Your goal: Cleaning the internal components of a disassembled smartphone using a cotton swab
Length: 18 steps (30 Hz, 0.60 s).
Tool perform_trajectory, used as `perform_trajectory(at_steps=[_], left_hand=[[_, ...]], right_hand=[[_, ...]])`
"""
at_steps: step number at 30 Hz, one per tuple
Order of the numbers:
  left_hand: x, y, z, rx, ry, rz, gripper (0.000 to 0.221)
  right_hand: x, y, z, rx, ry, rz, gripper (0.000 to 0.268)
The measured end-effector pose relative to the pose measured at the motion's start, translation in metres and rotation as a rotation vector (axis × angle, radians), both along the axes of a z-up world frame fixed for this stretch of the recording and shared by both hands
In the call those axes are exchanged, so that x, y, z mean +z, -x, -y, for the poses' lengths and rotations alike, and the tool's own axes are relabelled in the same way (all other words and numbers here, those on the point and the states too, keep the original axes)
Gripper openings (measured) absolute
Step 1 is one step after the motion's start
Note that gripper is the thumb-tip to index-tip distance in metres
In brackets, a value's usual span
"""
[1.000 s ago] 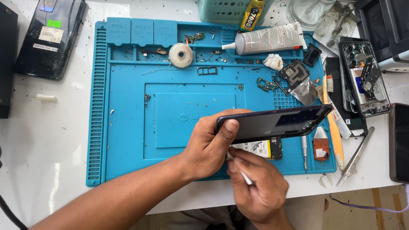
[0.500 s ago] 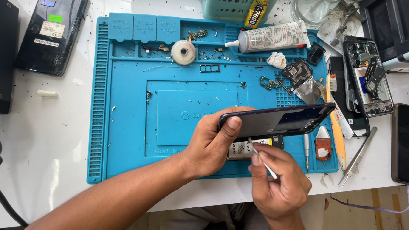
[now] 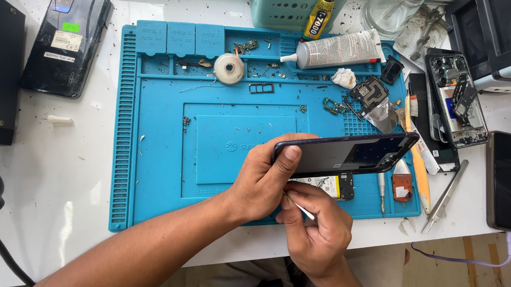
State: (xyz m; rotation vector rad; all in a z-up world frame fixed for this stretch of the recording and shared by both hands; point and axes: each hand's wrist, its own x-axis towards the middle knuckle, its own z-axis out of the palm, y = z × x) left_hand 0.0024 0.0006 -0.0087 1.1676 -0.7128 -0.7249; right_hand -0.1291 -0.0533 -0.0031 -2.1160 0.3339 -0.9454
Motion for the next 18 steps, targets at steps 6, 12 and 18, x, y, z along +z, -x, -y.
perform_trajectory(at_steps=[6, 12, 18], left_hand=[[0.006, -0.003, 0.0, -0.01, -0.007, -0.196, 0.065], [0.008, -0.006, 0.002, -0.119, 0.076, -0.338, 0.059], [0.005, -0.005, 0.003, -0.142, 0.106, -0.367, 0.055]], right_hand=[[0.004, -0.003, -0.008, -0.043, -0.306, 0.014, 0.008], [0.011, 0.006, -0.001, -0.095, -0.3, 0.108, 0.006], [0.018, 0.01, 0.008, -0.098, -0.105, 0.043, 0.006]])
